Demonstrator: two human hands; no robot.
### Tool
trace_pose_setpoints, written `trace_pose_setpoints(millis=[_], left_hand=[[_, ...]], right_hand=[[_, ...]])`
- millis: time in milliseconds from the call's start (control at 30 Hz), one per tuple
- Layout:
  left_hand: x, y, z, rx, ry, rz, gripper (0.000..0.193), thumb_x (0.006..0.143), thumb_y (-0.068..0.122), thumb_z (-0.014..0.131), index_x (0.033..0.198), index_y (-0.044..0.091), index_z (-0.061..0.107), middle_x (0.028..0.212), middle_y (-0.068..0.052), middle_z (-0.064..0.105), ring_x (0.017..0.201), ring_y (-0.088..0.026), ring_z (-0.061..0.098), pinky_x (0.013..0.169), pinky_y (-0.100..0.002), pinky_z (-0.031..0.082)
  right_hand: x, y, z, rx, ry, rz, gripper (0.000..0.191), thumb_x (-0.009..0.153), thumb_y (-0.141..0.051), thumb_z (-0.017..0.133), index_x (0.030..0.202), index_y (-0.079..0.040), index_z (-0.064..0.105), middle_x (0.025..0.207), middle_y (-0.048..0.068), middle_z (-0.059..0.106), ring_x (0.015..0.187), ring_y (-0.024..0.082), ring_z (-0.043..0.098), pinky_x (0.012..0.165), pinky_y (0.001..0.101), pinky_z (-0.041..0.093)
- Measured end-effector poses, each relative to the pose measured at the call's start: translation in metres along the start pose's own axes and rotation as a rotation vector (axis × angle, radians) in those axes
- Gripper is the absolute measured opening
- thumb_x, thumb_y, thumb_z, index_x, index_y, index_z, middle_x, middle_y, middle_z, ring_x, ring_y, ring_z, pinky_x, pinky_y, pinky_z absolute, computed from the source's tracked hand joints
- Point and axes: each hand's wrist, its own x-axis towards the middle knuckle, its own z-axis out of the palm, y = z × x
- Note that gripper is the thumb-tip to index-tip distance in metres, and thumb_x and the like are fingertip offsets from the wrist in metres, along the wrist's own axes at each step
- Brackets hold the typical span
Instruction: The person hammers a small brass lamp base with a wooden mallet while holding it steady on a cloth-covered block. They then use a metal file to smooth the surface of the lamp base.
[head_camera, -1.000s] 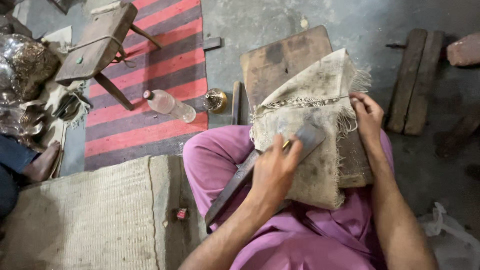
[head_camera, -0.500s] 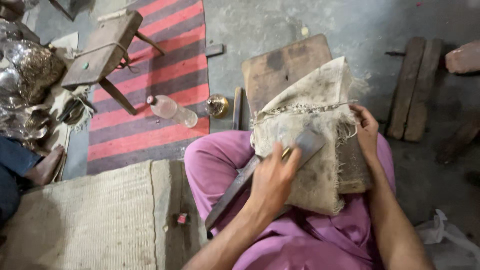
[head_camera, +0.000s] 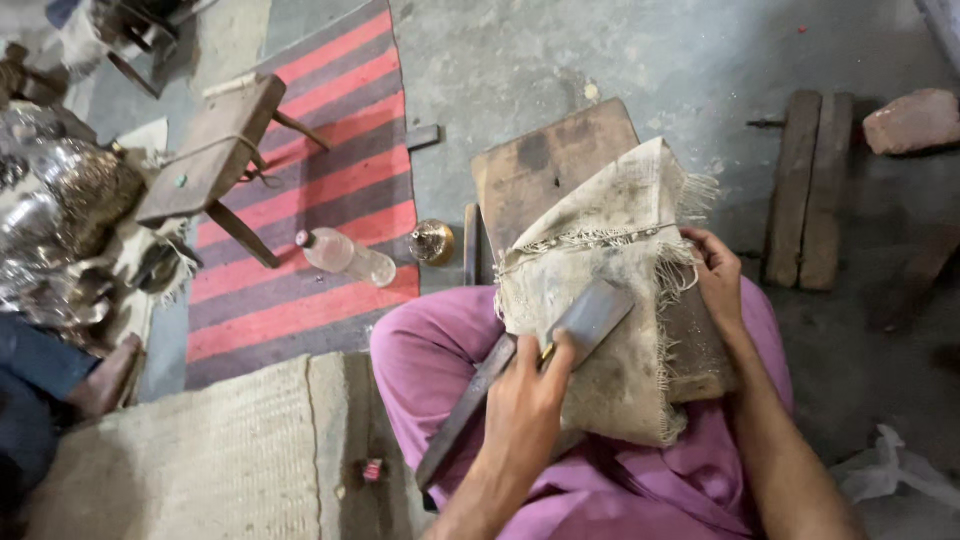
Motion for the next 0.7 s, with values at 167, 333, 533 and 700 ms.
trace_pose_setpoints(millis=[167, 333, 533, 700], left_hand=[[0.011, 0.003, 0.005, 0.014, -0.041, 0.019, 0.046, 0.084, -0.005, 0.062, 0.13, 0.0, 0.056, 0.104, -0.021, 0.055, 0.074, -0.034, 0.067, 0.057, -0.044, 0.055], [0.005, 0.004, 0.007, 0.003, -0.028, 0.031, 0.05, 0.081, -0.004, 0.061, 0.131, 0.0, 0.056, 0.104, -0.021, 0.055, 0.076, -0.035, 0.068, 0.057, -0.043, 0.056], [0.001, 0.006, 0.001, -0.004, -0.039, 0.008, 0.049, 0.082, -0.004, 0.062, 0.131, 0.002, 0.056, 0.103, -0.021, 0.054, 0.073, -0.034, 0.067, 0.056, -0.043, 0.055], [0.014, 0.005, -0.004, 0.019, -0.047, 0.069, 0.047, 0.085, -0.005, 0.062, 0.131, -0.003, 0.053, 0.107, -0.021, 0.054, 0.076, -0.033, 0.067, 0.058, -0.042, 0.055]], right_hand=[[-0.001, -0.005, 0.003, 0.041, -0.023, 0.045, 0.028, 0.11, -0.012, 0.056, 0.132, 0.003, 0.065, 0.111, 0.003, 0.071, 0.094, 0.008, 0.065, 0.081, 0.0216, 0.054], [-0.003, -0.011, 0.002, -0.016, -0.026, -0.023, 0.028, 0.108, -0.009, 0.057, 0.132, 0.004, 0.065, 0.116, 0.005, 0.071, 0.099, 0.009, 0.065, 0.085, 0.023, 0.053], [0.0, -0.012, 0.002, -0.018, -0.06, -0.067, 0.029, 0.107, -0.007, 0.06, 0.133, 0.005, 0.064, 0.117, 0.006, 0.07, 0.101, 0.01, 0.066, 0.087, 0.0233, 0.054], [-0.007, -0.017, 0.011, 0.041, -0.037, 0.016, 0.03, 0.105, -0.01, 0.062, 0.133, 0.003, 0.064, 0.116, 0.004, 0.072, 0.096, 0.009, 0.067, 0.082, 0.023, 0.056]])
